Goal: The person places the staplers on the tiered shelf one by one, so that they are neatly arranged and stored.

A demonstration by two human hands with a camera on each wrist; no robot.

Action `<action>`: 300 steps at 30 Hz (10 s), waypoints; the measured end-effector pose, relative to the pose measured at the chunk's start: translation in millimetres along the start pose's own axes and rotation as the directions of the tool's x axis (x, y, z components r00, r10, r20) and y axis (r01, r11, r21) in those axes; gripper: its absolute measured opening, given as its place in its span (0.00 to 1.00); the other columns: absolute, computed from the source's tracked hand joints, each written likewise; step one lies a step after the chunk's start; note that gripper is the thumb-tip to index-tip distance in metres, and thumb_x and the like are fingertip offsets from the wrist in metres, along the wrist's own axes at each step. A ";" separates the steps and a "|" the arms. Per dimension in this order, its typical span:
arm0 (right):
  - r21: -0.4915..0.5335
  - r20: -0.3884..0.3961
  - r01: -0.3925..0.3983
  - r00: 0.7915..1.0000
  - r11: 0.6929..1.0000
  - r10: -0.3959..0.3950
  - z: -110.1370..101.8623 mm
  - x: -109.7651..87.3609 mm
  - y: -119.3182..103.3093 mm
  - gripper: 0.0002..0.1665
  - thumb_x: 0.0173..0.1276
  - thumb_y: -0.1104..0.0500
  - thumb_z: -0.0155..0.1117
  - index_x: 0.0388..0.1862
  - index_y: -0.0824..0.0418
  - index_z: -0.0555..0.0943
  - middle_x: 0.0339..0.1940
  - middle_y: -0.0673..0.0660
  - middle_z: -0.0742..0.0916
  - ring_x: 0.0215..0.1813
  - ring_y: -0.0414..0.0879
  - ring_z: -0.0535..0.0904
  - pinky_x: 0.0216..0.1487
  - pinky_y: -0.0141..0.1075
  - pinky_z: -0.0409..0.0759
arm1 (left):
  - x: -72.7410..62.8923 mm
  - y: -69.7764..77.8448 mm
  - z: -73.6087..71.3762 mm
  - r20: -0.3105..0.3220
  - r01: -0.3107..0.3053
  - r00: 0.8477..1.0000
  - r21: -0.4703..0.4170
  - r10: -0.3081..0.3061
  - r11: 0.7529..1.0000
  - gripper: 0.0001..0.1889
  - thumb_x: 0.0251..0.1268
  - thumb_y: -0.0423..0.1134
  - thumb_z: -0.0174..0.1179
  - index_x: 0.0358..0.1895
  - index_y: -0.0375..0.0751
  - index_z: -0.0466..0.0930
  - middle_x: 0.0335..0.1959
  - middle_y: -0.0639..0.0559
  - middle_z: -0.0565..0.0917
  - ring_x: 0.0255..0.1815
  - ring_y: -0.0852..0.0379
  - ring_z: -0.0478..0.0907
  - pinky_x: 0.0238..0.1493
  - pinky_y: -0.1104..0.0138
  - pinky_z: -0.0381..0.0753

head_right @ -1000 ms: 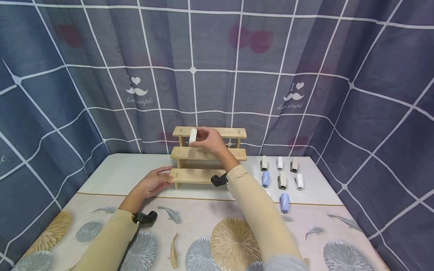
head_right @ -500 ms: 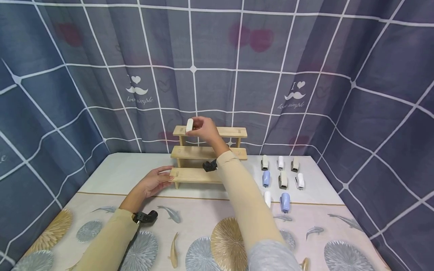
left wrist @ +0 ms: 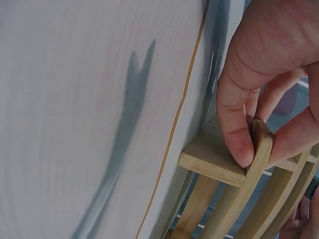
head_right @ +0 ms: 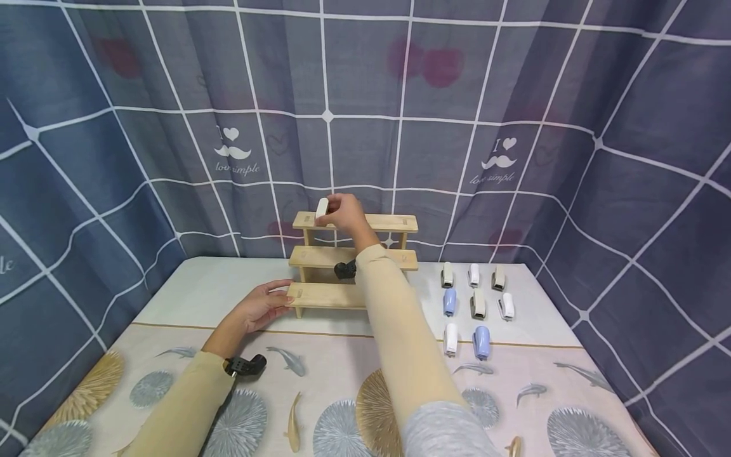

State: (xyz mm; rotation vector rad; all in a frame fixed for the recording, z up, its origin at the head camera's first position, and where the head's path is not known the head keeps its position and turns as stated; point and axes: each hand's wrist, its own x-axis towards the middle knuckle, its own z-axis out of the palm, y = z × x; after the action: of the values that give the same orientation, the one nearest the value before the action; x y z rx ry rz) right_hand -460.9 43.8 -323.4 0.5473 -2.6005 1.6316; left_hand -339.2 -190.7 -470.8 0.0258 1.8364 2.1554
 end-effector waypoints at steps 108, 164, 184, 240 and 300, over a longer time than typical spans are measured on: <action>0.006 -0.127 -0.120 0.985 0.993 0.119 -184.5 -324.9 167.9 0.39 0.63 0.61 0.77 0.68 0.77 0.72 0.55 0.32 0.84 0.55 0.24 0.80 0.54 0.22 0.82 | -2.1 2.5 2.2 -0.016 0.013 1.000 0.017 -0.012 1.000 0.36 0.68 0.22 0.60 0.78 0.30 0.58 0.44 0.49 0.83 0.38 0.59 0.85 0.41 0.70 0.88; 0.036 0.059 -0.266 0.963 0.963 0.264 -188.0 -338.3 188.0 0.52 0.53 0.70 0.79 0.73 0.82 0.62 0.70 0.82 0.70 0.53 0.21 0.76 0.57 0.21 0.80 | 0.5 -1.5 -5.0 0.012 -0.033 0.999 0.035 0.033 0.999 0.34 0.70 0.21 0.56 0.77 0.27 0.57 0.45 0.52 0.82 0.42 0.62 0.85 0.44 0.72 0.86; -0.101 -0.007 -0.258 0.966 0.961 0.259 -181.0 -336.6 181.8 0.47 0.54 0.68 0.80 0.69 0.82 0.67 0.66 0.81 0.76 0.61 0.67 0.82 0.54 0.33 0.87 | 1.7 -0.7 -3.5 0.009 -0.022 1.000 0.018 0.022 1.000 0.33 0.68 0.19 0.56 0.76 0.27 0.60 0.46 0.50 0.81 0.44 0.60 0.85 0.47 0.70 0.87; 0.206 -0.033 -0.024 0.999 0.978 0.032 -105.7 -228.4 121.5 0.45 0.54 0.67 0.81 0.71 0.67 0.73 0.63 0.68 0.81 0.51 0.38 0.85 0.50 0.32 0.88 | 0.7 -1.2 -4.8 0.027 -0.021 0.999 0.028 0.020 0.999 0.34 0.69 0.21 0.59 0.77 0.27 0.58 0.42 0.54 0.84 0.41 0.61 0.85 0.42 0.73 0.86; 0.110 -0.003 0.007 1.000 0.994 -0.006 -80.5 -52.7 27.1 0.36 0.56 0.67 0.80 0.65 0.64 0.80 0.60 0.66 0.86 0.60 0.53 0.84 0.53 0.33 0.86 | 1.0 1.1 -4.4 0.020 -0.016 1.000 0.035 0.015 0.999 0.34 0.69 0.21 0.59 0.77 0.26 0.58 0.42 0.53 0.83 0.41 0.62 0.84 0.42 0.73 0.85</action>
State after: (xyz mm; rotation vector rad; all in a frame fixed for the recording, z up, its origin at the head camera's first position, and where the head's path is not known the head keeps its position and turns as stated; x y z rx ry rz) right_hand -433.0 139.7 -321.2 0.5571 -2.5155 1.7814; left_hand -341.2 -194.8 -470.7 0.0697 1.8689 2.1251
